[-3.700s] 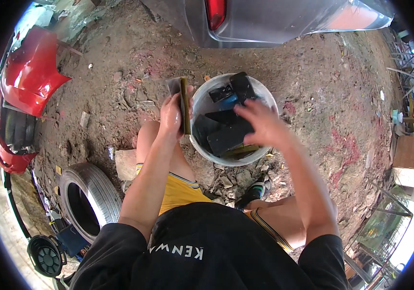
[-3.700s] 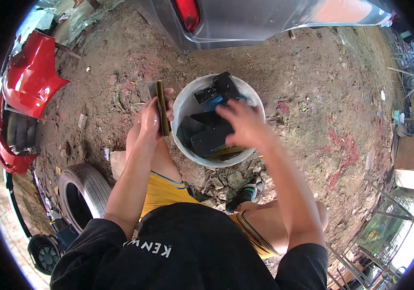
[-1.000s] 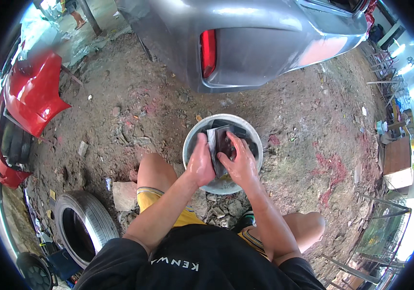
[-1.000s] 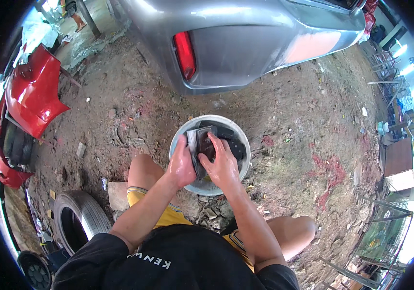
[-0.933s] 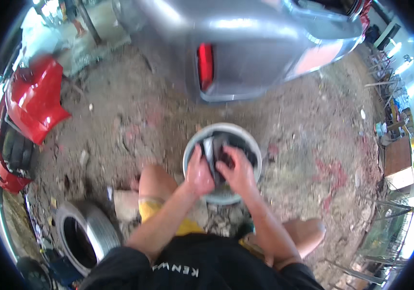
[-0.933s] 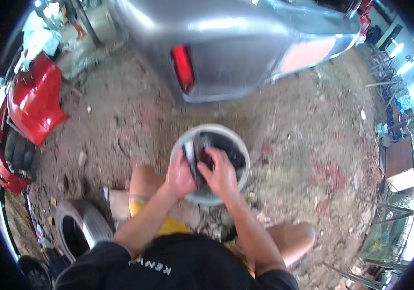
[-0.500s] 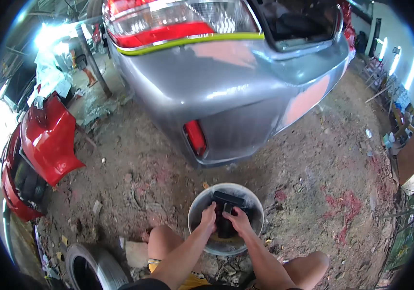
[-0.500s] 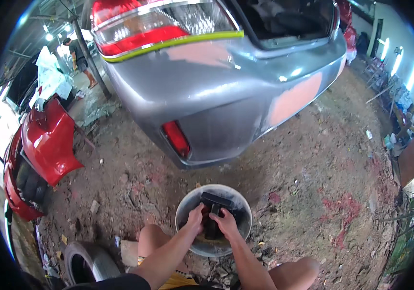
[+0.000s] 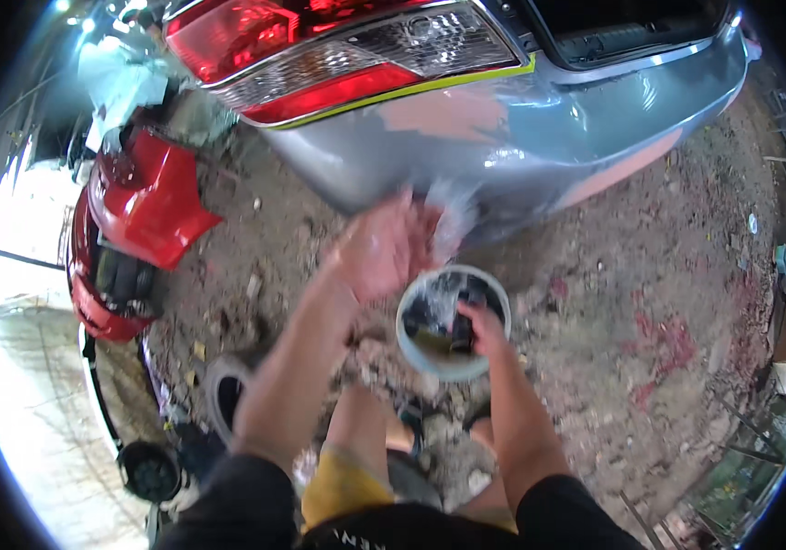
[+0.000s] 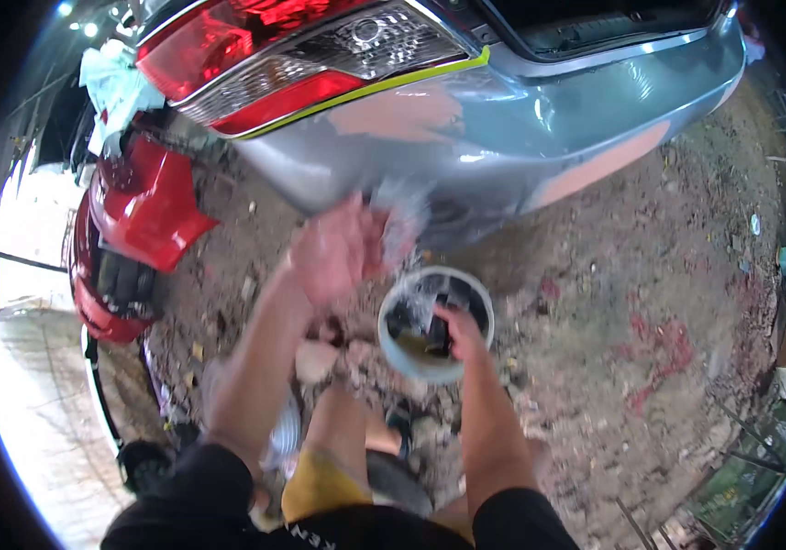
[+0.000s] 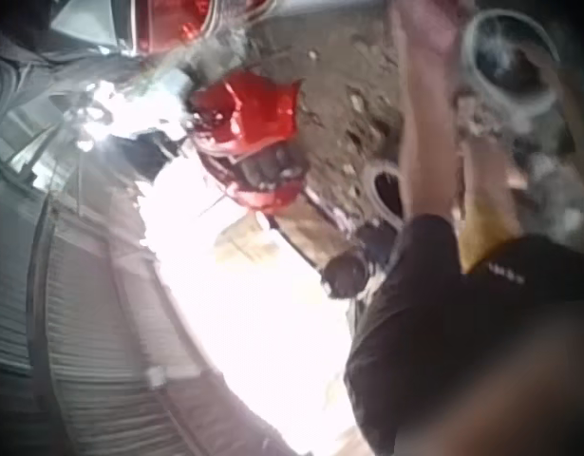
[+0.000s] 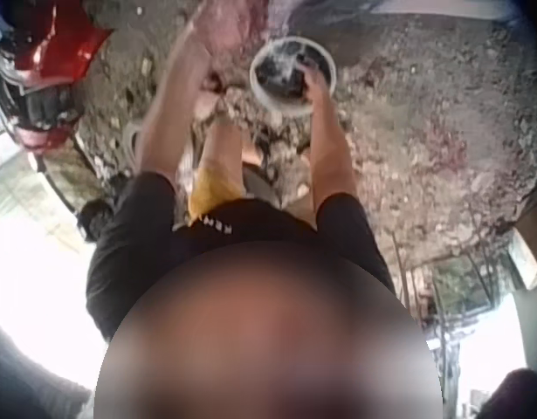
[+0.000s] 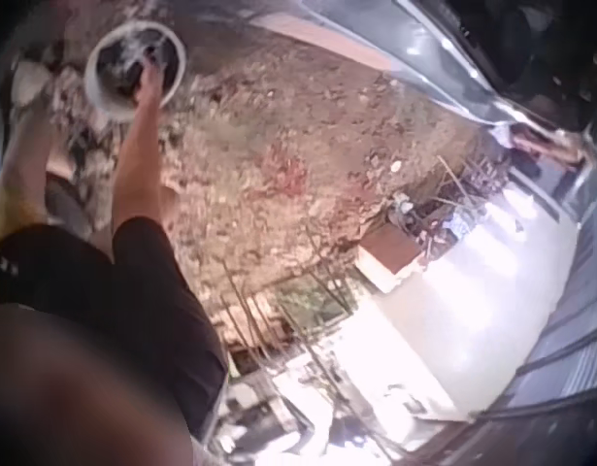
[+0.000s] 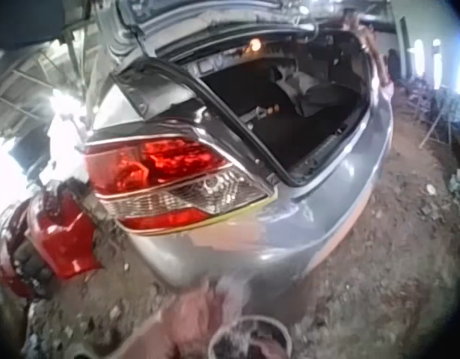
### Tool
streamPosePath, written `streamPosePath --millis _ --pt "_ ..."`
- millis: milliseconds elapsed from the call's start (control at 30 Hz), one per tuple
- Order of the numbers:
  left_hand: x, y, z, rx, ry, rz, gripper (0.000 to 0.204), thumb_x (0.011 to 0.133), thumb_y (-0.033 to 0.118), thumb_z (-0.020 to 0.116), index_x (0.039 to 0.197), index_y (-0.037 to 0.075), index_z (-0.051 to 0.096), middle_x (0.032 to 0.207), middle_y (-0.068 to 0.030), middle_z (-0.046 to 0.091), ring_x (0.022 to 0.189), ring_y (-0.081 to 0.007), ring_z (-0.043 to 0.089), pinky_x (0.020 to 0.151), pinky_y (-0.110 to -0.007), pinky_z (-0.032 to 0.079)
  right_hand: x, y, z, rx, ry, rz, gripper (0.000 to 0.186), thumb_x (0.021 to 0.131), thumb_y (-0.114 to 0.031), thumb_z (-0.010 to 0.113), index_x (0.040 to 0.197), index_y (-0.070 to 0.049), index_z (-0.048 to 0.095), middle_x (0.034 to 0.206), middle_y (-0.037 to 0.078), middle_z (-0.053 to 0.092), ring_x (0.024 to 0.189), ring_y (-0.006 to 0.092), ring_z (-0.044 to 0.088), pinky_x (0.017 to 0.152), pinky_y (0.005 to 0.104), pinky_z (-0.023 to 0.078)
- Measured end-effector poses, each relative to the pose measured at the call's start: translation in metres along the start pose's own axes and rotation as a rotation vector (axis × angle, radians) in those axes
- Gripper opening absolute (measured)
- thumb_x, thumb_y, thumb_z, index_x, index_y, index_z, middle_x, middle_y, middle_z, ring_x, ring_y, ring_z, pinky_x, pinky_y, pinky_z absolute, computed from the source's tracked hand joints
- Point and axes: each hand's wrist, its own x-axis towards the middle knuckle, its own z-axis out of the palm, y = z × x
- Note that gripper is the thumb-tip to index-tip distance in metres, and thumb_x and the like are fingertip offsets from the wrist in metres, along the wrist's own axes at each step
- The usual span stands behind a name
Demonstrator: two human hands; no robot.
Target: Wet sanding a car bumper to prepare the surface for repair or painting.
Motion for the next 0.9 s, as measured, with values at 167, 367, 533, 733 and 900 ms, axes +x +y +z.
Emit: streamPosePath --millis 167,367,533,733,900 --pt "-0.083 0.109 0.034 0.791 0.302 0.229 0.046 0.099 0.028 0.056 0.141 0.008 0.051 0.135 -0.0068 0.06 0.118 -0.0213 0.061 0.105 -0.037 0.045 -0.107 -0.078 -0.02 -0.272 0.157 -0.157 0.038 0.086 -0.021 0.073 0.119 -0.008 0.061 0.087 0.003 0.065 0.07 0.0144 0.062 0.062 0.0315 0.051" --pt "-0.104 0.189 0.109 1.473 0.03 0.58 0.043 0.098 0.035 0.062 0.132 0.008 0.06 0.128 -0.0105 0.066 0.114 -0.0189 0.063 0.094 -0.03 0.048 -0.261 -0.149 -0.207 -0.666 0.497 -0.317 0.042 0.089 -0.035 0.068 0.113 -0.001 0.065 0.093 0.006 0.067 0.08 0.0169 0.061 0.069 0.0331 0.047" --pt "-0.104 0.238 0.223 1.787 -0.104 0.876 0.038 0.095 0.038 0.064 0.117 0.008 0.068 0.109 -0.0108 0.072 0.102 -0.0248 0.069 0.09 -0.035 0.053 -0.397 -0.138 -0.351 -0.912 1.008 -0.211 0.047 0.091 -0.039 0.062 0.119 -0.001 0.065 0.103 0.015 0.07 0.09 0.0272 0.066 0.076 0.0398 0.05" --pt "-0.082 0.295 0.254 2.086 -0.349 0.967 0.033 0.096 0.03 0.062 0.119 0.006 0.067 0.113 -0.0117 0.07 0.103 -0.0251 0.068 0.091 -0.034 0.053 -0.468 -0.166 -0.24 -0.467 1.199 -0.596 0.044 0.08 -0.022 0.069 0.12 -0.005 0.064 0.102 0.006 0.066 0.091 0.0194 0.061 0.083 0.0353 0.049" --pt "-0.021 0.331 0.238 2.272 -0.872 1.292 0.03 0.095 0.029 0.059 0.115 0.009 0.067 0.114 -0.0134 0.067 0.109 -0.0327 0.063 0.097 -0.042 0.05 -0.467 -0.192 0.028 -0.057 1.081 -1.005 0.032 0.095 -0.025 0.06 0.122 -0.009 0.061 0.087 -0.002 0.061 0.072 0.0082 0.056 0.064 0.0275 0.047"
